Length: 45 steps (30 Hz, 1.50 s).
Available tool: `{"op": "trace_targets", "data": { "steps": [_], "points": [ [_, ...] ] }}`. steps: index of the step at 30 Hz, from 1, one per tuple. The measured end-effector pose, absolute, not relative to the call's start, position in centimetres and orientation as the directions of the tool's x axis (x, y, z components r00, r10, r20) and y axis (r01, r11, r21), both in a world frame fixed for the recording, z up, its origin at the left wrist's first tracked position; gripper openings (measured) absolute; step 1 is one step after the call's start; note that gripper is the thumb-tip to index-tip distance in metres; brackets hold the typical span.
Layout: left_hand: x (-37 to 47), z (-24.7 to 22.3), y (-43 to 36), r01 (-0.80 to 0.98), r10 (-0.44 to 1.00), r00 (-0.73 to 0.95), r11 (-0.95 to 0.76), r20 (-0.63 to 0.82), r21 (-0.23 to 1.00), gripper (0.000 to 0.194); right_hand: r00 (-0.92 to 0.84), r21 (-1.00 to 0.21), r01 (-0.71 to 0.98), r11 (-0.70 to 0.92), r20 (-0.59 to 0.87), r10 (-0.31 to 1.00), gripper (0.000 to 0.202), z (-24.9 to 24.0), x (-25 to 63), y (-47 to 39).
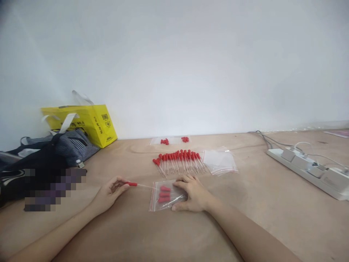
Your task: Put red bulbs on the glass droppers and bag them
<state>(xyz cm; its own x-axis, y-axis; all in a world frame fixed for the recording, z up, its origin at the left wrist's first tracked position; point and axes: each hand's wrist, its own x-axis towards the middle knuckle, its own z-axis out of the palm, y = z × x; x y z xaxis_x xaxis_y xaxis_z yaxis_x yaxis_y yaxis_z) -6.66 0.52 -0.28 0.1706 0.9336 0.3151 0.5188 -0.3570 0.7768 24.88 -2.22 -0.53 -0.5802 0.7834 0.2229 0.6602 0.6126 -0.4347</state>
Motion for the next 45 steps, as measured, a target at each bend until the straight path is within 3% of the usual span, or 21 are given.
{"op": "trace_targets", "data": {
  "steps": [5,10,17,23,30,33,38,43,45],
  "points": [
    [-4.3,-0.1,-0.1,0.499,0.926,0.248,-0.373,0.283,0.782,0.018,-0.586,-0.438,0.657,0.613,0.215,0.781,0.073,-0.6,24.9,-2.1],
    [-1.7,0.0,-0.4,0.568,0.907,0.303,-0.419,0.293,0.709,0.016,-0.587,-0.426,0.659,0.620,0.225,0.778,0.075,-0.6,24.9,-2.0],
    [1.3,-0.9,0.1,0.388,0.866,0.427,-0.435,0.260,0.812,0.013,-0.574,-0.431,0.660,0.616,0.240,0.783,0.078,-0.7,24.8,-2.1],
    [1.9,0.2,-0.4,0.440,0.831,0.515,-0.466,0.209,0.768,0.010,-0.552,-0.423,0.678,0.601,0.247,0.796,0.078,-0.3,25.3,-2.1],
    [2.1,-0.9,0.2,0.547,0.866,0.436,-0.472,0.246,0.691,0.017,-0.487,-0.440,0.691,0.573,0.302,0.819,0.060,-0.5,25.8,-1.8],
    [1.9,-0.9,0.2,0.578,0.839,0.480,-0.523,0.257,0.627,0.018,-0.422,-0.441,0.705,0.555,0.368,0.829,0.047,-0.9,25.5,-1.7],
    [1.5,0.1,-0.1,0.542,0.763,0.565,-0.630,0.315,0.556,0.036,-0.407,-0.444,0.703,0.556,0.390,0.826,0.014,-1.0,25.3,-1.6],
    [1.5,0.7,-0.3,0.498,0.706,0.635,-0.684,0.313,0.533,0.024,-0.529,-0.445,0.647,0.619,0.323,0.785,0.003,-0.4,25.4,-1.9],
    [1.3,0.3,-0.1,0.507,0.735,0.602,-0.654,0.312,0.562,0.019,-0.531,-0.449,0.640,0.623,0.327,0.781,0.010,-0.4,25.4,-1.9]
  ]
}}
